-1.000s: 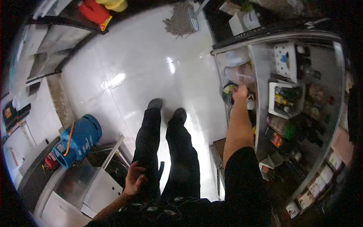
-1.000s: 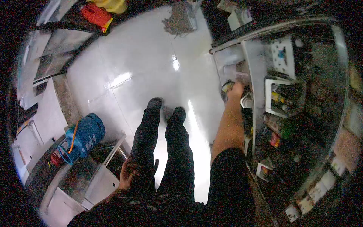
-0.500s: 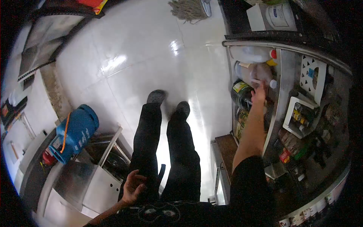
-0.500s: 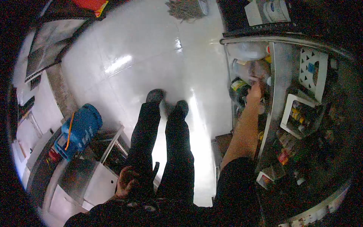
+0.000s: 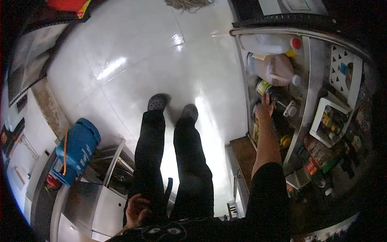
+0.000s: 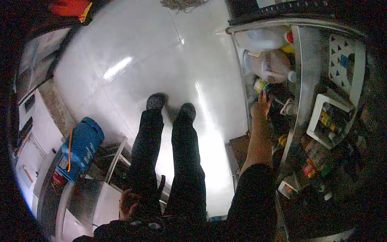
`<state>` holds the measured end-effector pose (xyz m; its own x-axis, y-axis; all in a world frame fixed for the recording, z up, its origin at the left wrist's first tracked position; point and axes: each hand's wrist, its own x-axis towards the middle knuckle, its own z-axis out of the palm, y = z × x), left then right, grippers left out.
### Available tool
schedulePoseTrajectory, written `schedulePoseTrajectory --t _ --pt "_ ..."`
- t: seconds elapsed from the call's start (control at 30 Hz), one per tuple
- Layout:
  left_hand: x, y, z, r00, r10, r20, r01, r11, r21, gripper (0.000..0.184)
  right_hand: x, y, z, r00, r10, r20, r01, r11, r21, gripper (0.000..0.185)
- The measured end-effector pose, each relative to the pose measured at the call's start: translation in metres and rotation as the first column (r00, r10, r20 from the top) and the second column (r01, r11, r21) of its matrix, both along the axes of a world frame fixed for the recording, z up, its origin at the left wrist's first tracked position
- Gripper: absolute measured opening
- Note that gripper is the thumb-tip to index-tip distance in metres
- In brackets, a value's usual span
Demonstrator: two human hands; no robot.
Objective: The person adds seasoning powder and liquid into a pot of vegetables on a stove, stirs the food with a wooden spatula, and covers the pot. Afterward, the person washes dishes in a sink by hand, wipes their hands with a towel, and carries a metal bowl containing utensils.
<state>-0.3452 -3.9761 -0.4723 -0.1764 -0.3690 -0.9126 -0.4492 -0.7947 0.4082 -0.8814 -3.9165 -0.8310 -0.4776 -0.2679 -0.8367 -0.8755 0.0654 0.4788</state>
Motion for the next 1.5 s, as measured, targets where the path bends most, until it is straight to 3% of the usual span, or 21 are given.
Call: schedulePoseTrajectory --t 0.03,0.07,0.1,0.13,0.23,0.3,0.4,0.47,0.53,0.57,0.63,0.67,0.73,0.8,0.87,0.97,1.37,1.43,1.5 --pt "-0.002 -0.001 0.001 1.000 0.003 -0.001 -0.003 1.000 0.026 0.055 -0.002 -0.009 0.007 0.987 -0.154 0.048 0.154 0.988 0.006 0.046" --pt "-0.002 0.000 0.000 0.999 -0.018 -0.028 0.018 1.000 0.006 0.054 -0.001 -0.019 0.011 0.938 -0.335 0.091 0.346 0.928 -0.139 0.045" --pt "0.000 0.002 -0.003 0.998 -0.038 -0.052 0.037 0.999 -0.017 0.054 -0.012 -0.016 -0.010 0.764 -0.487 0.424 0.646 0.571 -0.507 0.045" --pt "0.003 0.004 -0.005 0.995 -0.061 -0.073 0.058 0.997 -0.043 0.054 -0.015 -0.025 -0.012 0.673 -0.407 0.617 0.730 0.229 -0.644 0.044" --pt "0.010 0.006 -0.008 0.990 -0.096 -0.105 0.087 0.992 -0.086 0.052 -0.027 -0.062 0.001 0.342 -0.452 0.824 0.749 -0.399 -0.529 0.041" --pt "0.003 -0.001 -0.004 0.996 -0.016 -0.092 0.015 1.000 -0.018 0.052 -0.036 -0.082 0.004 0.159 -0.448 0.880 0.692 -0.585 -0.422 0.040" --pt "0.005 0.000 -0.004 0.997 0.013 -0.073 -0.013 1.000 -0.008 0.051 -0.050 -0.093 -0.001 -0.007 -0.488 0.873 0.606 -0.696 -0.385 0.037" --pt "0.009 0.004 -0.004 0.995 0.071 -0.070 -0.071 0.997 0.001 0.051 -0.061 -0.087 -0.008 -0.047 -0.550 0.834 0.593 -0.687 -0.420 0.036" --pt "0.010 0.008 -0.003 0.976 0.203 -0.081 -0.200 0.979 0.042 0.050 -0.075 -0.054 -0.024 0.059 -0.660 0.749 0.602 -0.574 -0.554 0.038" --pt "0.009 0.006 -0.003 0.988 0.127 -0.088 -0.126 0.992 0.010 0.050 -0.082 -0.032 -0.034 0.165 -0.721 0.673 0.609 -0.463 -0.645 0.040" --pt "0.009 -0.001 -0.002 0.996 -0.024 -0.086 0.019 0.998 -0.060 0.050 -0.106 0.019 -0.063 0.437 -0.783 0.443 0.633 -0.082 -0.769 0.044" --pt "0.012 0.003 -0.002 0.996 0.034 -0.081 -0.036 0.999 -0.024 0.050 -0.120 0.046 -0.081 0.599 -0.736 0.316 0.607 0.161 -0.778 0.047" --pt "0.018 0.011 -0.005 0.987 0.142 -0.070 -0.139 0.989 0.046 0.050 -0.154 0.102 -0.125 0.914 -0.365 0.181 0.389 0.655 -0.648 0.052" --pt "0.014 0.009 -0.006 0.989 0.124 -0.076 -0.123 0.992 0.026 0.051 -0.164 0.107 -0.125 0.958 -0.232 0.167 0.286 0.740 -0.609 0.063" --pt "0.011 0.007 -0.006 0.991 0.100 -0.085 -0.101 0.995 -0.004 0.051 -0.170 0.099 -0.121 0.899 -0.413 0.144 0.425 0.745 -0.514 0.067" --pt "0.009 0.004 -0.005 0.994 0.055 -0.094 -0.059 0.997 -0.042 0.051 -0.158 0.070 -0.095 0.839 -0.537 0.091 0.506 0.706 -0.495 0.060" --pt "0.016 0.008 -0.008 0.987 0.104 -0.124 -0.105 0.994 -0.005 0.049 -0.131 0.029 -0.049 0.778 -0.629 0.001 0.513 0.633 -0.580 0.043" --pt "0.020 0.010 -0.008 0.985 0.100 -0.138 -0.104 0.994 -0.020 0.048 -0.117 0.028 -0.037 0.742 -0.670 0.037 0.533 0.555 -0.639 0.043" --pt "0.020 0.005 -0.007 0.992 0.016 -0.129 -0.028 0.995 -0.096 0.047 -0.098 0.026 -0.022 0.606 -0.768 0.207 0.629 0.302 -0.717 0.043"
